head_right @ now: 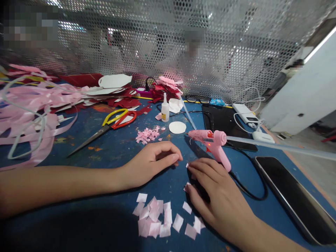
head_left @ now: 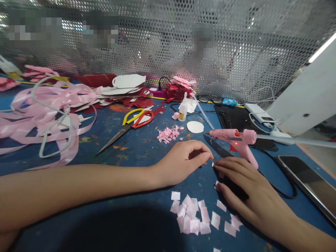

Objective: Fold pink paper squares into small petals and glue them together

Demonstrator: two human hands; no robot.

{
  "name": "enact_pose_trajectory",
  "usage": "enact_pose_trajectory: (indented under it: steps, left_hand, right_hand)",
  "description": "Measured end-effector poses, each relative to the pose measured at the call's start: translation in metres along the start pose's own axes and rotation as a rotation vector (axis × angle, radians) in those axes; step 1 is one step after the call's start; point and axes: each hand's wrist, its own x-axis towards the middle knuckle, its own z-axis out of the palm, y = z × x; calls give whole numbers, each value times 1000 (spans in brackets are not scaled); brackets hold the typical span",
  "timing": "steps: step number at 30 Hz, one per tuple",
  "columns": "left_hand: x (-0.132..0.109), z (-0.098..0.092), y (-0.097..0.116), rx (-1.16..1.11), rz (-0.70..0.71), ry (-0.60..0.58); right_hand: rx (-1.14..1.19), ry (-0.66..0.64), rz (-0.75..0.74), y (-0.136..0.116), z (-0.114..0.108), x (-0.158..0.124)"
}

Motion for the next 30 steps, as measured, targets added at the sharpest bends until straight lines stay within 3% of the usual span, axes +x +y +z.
enact_pose_trajectory:
  steps: [3, 8, 11, 20, 26, 30]
  left_hand:
    - [0, -1, -2, 8, 23, 41]
    - [-1, -1, -3, -144, 88, -17]
    - [-1, 0, -1, -263, 97, -27]
    - [0, -1, 0, -188, 75, 24]
    - [-2, 2, 2, -237, 2, 0]
    - [-1, 4, 0, -325, -69, 7]
  right_hand:
    - [180, 47, 40, 1, -6, -2]
    - [850, 27, 119, 6, -5, -1]
    - [1047, 40, 190, 9, -1, 3]
    - [1226, -92, 245, 7, 0, 5]
    - [1293, 9, 350, 1, 5, 5]
    - [1019, 91, 252, -1, -5, 3]
